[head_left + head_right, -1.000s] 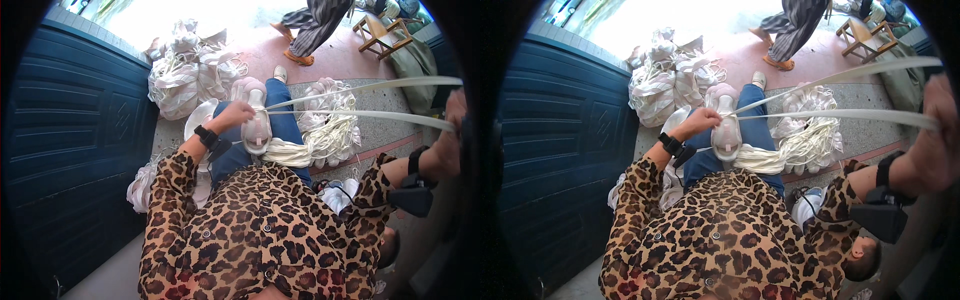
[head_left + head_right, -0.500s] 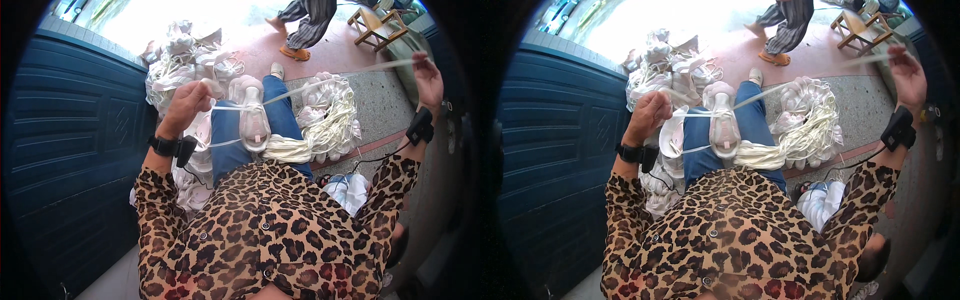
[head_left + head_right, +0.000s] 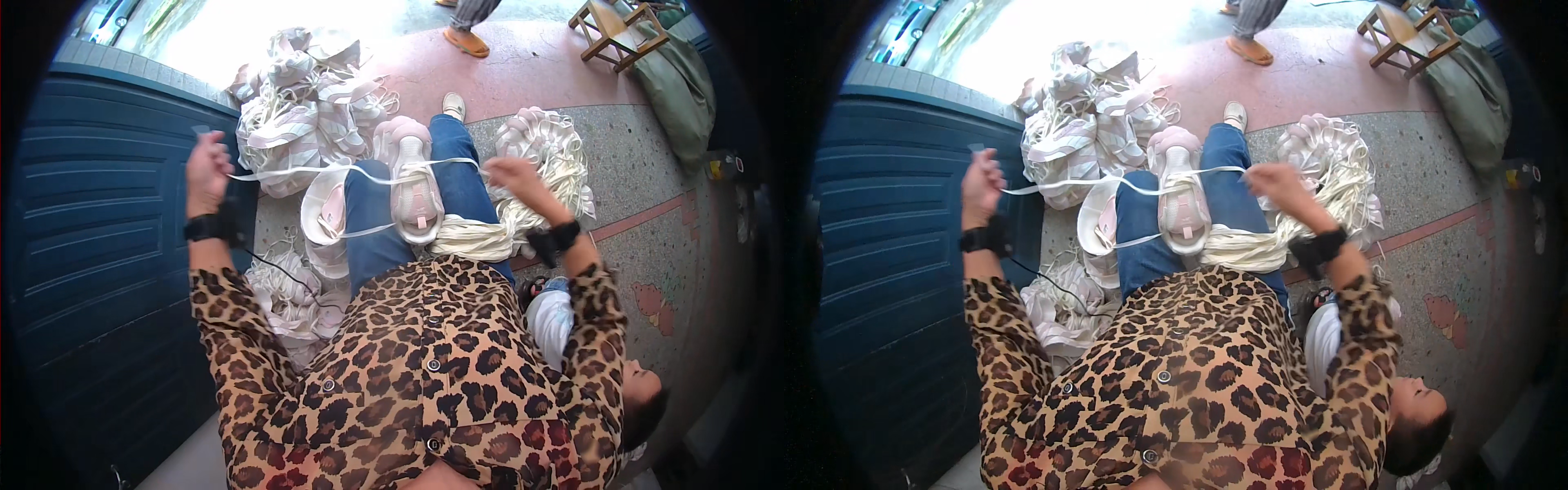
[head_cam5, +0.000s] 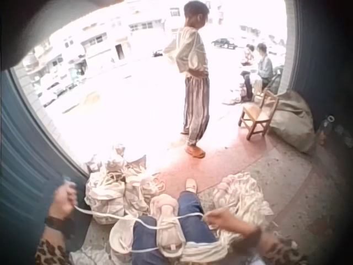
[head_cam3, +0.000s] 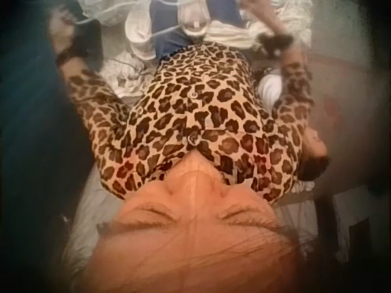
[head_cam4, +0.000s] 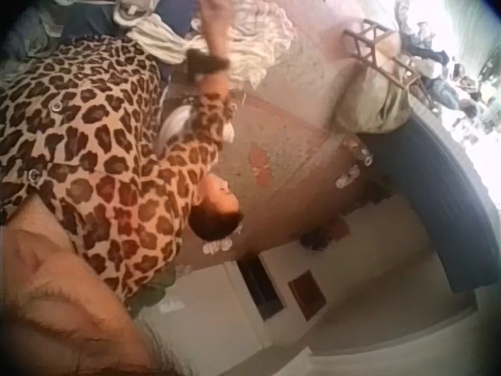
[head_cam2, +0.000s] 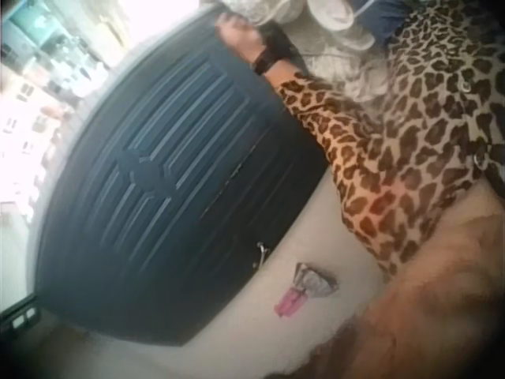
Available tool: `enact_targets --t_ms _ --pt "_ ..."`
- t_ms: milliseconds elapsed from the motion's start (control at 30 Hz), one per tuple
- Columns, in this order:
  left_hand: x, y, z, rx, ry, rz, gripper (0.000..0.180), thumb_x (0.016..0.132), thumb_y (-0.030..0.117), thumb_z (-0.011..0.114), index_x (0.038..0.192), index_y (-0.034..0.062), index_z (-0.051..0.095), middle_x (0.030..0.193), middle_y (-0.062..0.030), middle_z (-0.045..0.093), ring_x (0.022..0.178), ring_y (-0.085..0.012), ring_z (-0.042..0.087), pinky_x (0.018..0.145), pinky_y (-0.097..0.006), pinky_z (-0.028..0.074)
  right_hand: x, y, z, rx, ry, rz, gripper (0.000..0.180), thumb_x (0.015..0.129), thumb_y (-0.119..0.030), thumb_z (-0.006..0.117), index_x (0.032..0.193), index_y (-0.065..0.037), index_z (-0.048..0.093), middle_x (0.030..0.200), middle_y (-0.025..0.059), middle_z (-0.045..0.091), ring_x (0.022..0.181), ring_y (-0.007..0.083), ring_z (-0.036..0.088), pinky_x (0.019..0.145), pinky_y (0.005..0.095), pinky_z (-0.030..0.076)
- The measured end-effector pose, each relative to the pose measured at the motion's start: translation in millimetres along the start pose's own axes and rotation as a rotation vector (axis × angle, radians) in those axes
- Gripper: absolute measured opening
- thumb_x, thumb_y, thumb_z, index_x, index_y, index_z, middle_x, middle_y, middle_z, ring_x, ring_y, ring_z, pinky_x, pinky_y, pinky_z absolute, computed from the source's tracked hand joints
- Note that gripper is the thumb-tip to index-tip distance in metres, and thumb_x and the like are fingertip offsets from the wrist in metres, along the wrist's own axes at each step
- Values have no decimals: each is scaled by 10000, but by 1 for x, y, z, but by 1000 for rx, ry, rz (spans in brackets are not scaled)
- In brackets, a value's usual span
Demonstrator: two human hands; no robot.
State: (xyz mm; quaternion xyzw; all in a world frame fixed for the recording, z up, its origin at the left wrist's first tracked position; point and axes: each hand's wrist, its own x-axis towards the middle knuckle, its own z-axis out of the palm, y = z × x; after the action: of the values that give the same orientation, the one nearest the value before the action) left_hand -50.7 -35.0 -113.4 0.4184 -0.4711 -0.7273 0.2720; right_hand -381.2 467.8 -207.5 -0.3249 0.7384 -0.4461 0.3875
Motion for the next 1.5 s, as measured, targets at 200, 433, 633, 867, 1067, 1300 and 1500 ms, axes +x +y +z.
enact_targets --t_ms 200,433,633,867,1067,1300,1500 --pt "-75 -166 128 520 -471 -286 239 965 202 598 1122 46 690 737 54 578 649 -46 497 616 -216 403 27 21 98 -652 183 -244 184 883 -211 598 857 -96 740 947 104 674 997 322 593 829 475 474" --pt "-100 -234 153 917 -460 34 251 945 180 632 1041 -33 726 810 -33 689 741 -97 592 674 -251 465 40 20 117 -878 199 -239 143 836 -154 604 813 -72 719 934 102 663 982 312 594 825 470 465" --pt "-106 -236 151 1002 -350 104 269 910 234 629 997 4 740 814 -179 710 781 -271 702 714 -361 527 47 18 126 -1039 108 -481 99 775 -138 625 769 -77 703 856 87 647 918 278 594 798 426 445" --pt "-102 -248 162 1198 -331 421 226 892 169 581 862 -2 725 802 -204 702 781 -354 693 719 -449 532 52 13 124 -1034 35 -390 104 784 -141 629 772 -89 718 854 76 664 933 262 605 809 412 439" --pt "-104 -229 180 1642 -504 706 159 844 168 627 755 48 680 800 -146 683 827 -349 651 695 -484 507 44 14 127 -1013 159 -402 112 772 -142 620 767 -112 728 803 55 683 884 247 626 793 417 432" --pt "-108 -228 188 1692 -341 832 196 812 255 699 743 73 676 803 -92 668 889 -281 593 740 -451 435 41 12 126 -988 288 -412 125 790 -201 652 767 -103 726 861 55 660 947 233 593 809 411 404" --pt "-151 -225 191 1704 -293 805 283 822 326 716 886 56 662 900 -77 647 923 -277 541 789 -437 368 22 -12 123 -1029 219 -338 227 817 -309 704 790 -84 722 887 80 634 966 251 556 812 410 387"
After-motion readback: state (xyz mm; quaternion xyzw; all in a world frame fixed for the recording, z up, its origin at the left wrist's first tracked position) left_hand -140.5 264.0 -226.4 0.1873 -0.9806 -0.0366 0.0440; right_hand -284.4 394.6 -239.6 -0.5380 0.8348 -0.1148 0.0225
